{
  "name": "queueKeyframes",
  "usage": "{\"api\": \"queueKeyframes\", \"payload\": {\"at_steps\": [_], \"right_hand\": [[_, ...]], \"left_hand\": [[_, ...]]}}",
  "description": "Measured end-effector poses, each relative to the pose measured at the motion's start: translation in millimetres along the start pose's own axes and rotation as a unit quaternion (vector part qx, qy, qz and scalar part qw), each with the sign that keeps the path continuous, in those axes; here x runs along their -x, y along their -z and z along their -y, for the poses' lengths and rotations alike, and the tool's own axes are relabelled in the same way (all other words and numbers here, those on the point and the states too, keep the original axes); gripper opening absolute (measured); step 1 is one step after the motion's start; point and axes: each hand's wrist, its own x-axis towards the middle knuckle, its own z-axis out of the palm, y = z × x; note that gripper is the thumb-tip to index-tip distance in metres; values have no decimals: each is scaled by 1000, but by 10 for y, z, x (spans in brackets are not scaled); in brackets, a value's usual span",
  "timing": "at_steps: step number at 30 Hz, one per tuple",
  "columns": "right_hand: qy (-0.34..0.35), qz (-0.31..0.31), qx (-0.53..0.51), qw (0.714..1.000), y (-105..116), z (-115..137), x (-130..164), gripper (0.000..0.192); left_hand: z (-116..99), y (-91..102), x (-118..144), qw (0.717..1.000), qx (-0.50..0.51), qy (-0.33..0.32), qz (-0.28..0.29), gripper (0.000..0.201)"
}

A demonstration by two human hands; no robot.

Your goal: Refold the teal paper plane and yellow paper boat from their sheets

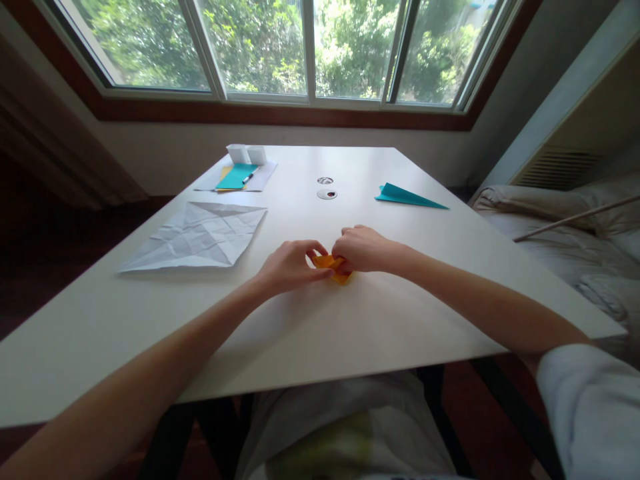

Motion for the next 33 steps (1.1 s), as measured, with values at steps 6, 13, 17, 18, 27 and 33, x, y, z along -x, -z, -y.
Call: {"api": "queueKeyframes", "payload": {"at_steps": [6,13,17,18,27,33], "right_hand": [[10,5,5,1000,9,15,4,24],[25,-6,-23,999,-36,-27,-1,22],[27,-35,-77,996,-88,-84,43,19],[37,-48,-100,993,-93,-109,69,19],[58,-155,-285,944,-152,-531,450,35],[32,-157,-314,936,-234,-617,545,31]], "left_hand": [[-7,-26,1,1000,-3,12,0,42],[-24,-26,-14,1000,-7,15,2,41],[-4,-12,-11,1000,-4,14,5,42],[2,-10,-9,1000,-3,12,3,42],[-32,31,14,999,-36,-18,-6,50],[31,192,16,994,-31,-99,26,45]]}}
